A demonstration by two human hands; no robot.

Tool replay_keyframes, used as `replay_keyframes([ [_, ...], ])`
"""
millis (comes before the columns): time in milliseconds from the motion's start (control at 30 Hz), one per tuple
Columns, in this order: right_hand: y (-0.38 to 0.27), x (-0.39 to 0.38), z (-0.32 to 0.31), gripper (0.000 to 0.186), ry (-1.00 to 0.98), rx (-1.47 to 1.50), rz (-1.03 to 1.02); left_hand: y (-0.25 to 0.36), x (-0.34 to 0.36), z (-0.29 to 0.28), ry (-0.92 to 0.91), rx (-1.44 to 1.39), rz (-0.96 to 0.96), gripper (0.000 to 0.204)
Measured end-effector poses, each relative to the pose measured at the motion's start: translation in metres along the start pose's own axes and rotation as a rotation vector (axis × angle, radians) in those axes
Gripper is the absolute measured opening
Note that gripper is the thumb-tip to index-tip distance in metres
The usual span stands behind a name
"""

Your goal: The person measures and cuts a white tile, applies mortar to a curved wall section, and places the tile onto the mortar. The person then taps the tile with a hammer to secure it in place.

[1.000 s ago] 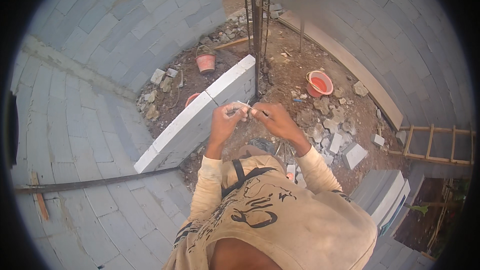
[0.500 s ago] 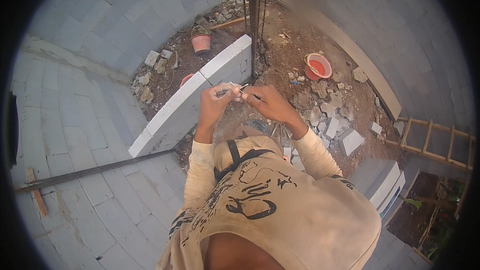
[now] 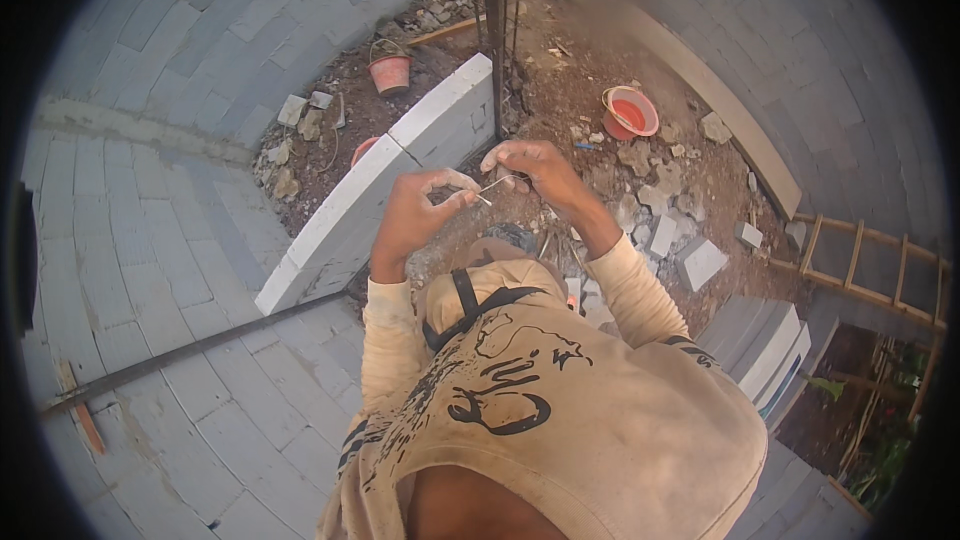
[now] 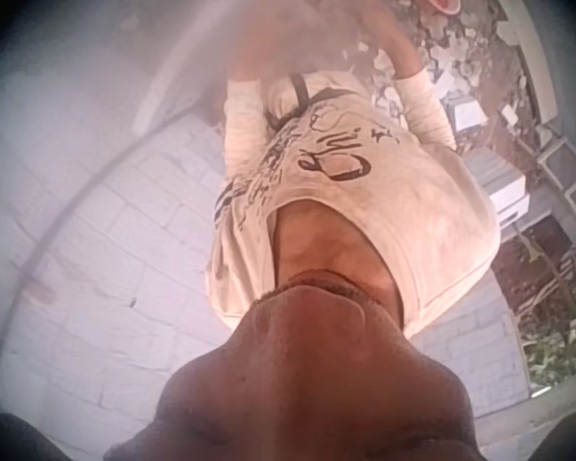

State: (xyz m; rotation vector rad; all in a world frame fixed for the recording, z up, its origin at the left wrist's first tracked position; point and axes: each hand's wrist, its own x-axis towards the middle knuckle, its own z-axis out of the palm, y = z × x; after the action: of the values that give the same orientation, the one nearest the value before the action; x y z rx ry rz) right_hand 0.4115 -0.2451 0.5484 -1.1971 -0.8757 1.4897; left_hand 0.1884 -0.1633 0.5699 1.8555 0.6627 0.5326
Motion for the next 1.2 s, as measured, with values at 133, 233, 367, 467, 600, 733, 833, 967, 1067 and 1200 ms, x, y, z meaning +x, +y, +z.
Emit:
replay_keyframes([
  [133,-0.006,-0.002,0.008,0.02,0.071,-0.013,0.0,0.001,0.0,0.011,0.175,0.267,0.105,0.017],
  [233,-0.008,-0.007,0.017,0.017,0.139,0.018,-0.039,-0.002,0.001,0.021,0.342,0.37,0.172,0.018],
  [367,-0.004,-0.011,0.03,0.021,0.172,0.13,0.043,-0.005,0.002,0.028,0.512,0.345,0.3,0.018],
  [467,0.002,-0.011,0.037,0.027,0.129,0.3,0.092,-0.005,0.001,0.031,0.563,0.311,0.338,0.019],
  [600,0.006,-0.01,0.044,0.031,0.098,0.431,0.076,-0.003,-0.001,0.036,0.612,0.284,0.376,0.021],
  [733,0.007,-0.008,0.05,0.029,0.189,0.427,0.029,-0.001,-0.003,0.038,0.658,0.247,0.395,0.02],
  [833,0.006,-0.007,0.051,0.026,0.18,0.431,0.011,-0.002,-0.005,0.038,0.686,0.232,0.398,0.021],
  [967,0.005,-0.005,0.05,0.025,0.105,0.632,0.031,-0.004,-0.006,0.037,0.72,0.22,0.427,0.022],
  [1067,0.006,-0.004,0.05,0.024,0.095,0.612,0.035,-0.005,-0.006,0.037,0.736,0.252,0.437,0.023],
  [1200,0.007,-0.004,0.054,0.024,0.132,0.527,0.07,-0.007,-0.007,0.037,0.744,0.279,0.454,0.024],
])
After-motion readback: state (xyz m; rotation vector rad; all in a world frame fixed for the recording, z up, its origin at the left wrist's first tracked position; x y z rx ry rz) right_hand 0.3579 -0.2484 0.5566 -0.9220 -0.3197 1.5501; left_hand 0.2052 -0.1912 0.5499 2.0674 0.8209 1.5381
